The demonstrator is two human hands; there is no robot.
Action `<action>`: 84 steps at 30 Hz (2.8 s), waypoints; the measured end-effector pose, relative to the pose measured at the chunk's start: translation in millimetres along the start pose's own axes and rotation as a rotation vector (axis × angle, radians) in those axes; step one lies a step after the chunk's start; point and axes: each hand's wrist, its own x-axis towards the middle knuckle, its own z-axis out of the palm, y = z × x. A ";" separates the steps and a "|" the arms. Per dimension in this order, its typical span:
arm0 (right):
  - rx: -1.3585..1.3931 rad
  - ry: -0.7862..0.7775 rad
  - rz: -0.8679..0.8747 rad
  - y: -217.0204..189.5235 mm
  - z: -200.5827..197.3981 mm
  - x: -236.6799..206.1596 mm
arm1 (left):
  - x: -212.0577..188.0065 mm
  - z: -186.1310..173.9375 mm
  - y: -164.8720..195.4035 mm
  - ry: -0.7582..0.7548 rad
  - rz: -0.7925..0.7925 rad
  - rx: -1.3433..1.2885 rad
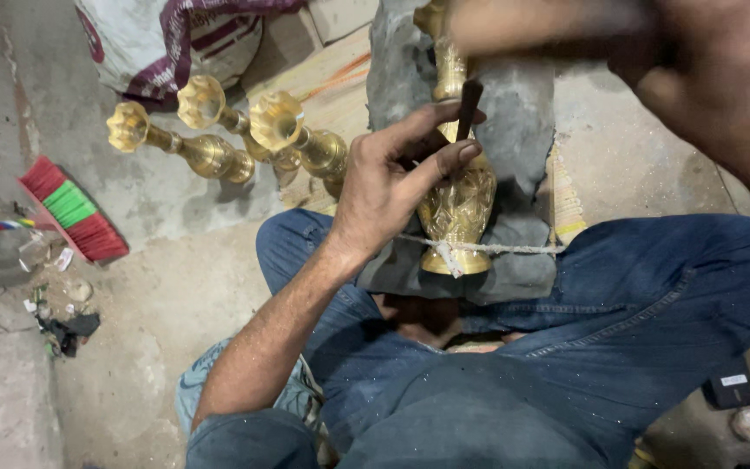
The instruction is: The person sits cross-legged on the floor with a brass vase held in a sandbag on their lap. They hold a chisel against the vase surface and strike it with a wooden mallet, repositioning the chisel repeatedly to work the patterned decoration across the vase body.
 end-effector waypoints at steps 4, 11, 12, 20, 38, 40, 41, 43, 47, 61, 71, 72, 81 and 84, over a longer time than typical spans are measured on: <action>0.170 -0.077 0.061 -4.5 -2.7 2.9 | -1.6 0.0 -3.0 0.016 0.101 0.069; 0.101 -0.099 0.071 -21.7 -14.5 8.0 | -9.7 -1.2 7.2 0.041 0.077 0.081; 0.021 -0.099 0.036 -22.2 -15.9 6.4 | -9.6 -1.3 8.4 0.038 0.097 0.004; 0.186 -0.037 0.079 -18.0 -8.7 -3.4 | -7.7 -1.0 12.0 0.023 0.030 -0.029; 0.043 -0.086 0.083 -43.9 -24.8 6.7 | -18.3 0.9 -2.5 0.045 0.041 0.069; -0.004 -0.103 0.164 -42.9 -23.3 4.1 | -17.9 0.9 -1.3 0.022 0.070 -0.062; 0.092 -0.136 0.262 -42.8 -22.0 3.3 | -19.2 1.1 -0.4 0.023 0.070 -0.129; 0.030 -0.172 0.249 -42.0 -21.0 2.7 | -20.3 0.7 0.4 0.024 0.051 -0.042; 0.045 -0.108 0.111 -43.0 -22.5 3.3 | -20.6 1.7 0.8 0.020 0.108 -0.158; 0.202 -0.102 0.131 -56.4 -36.9 14.3 | -22.4 0.9 0.9 0.003 0.111 -0.131; -0.036 -0.169 0.107 -45.7 -29.1 5.6 | -25.6 0.7 -2.5 0.004 0.126 -0.045; -0.047 -0.180 0.122 -44.5 -28.6 6.1 | -25.0 1.5 -3.7 0.010 0.110 -0.084; 0.230 -0.105 0.041 -52.8 -37.1 16.3 | -31.3 6.0 -2.7 0.075 0.069 -0.007; -0.022 -0.156 0.050 -57.4 -40.6 17.5 | -31.0 7.9 -3.3 0.074 0.057 -0.100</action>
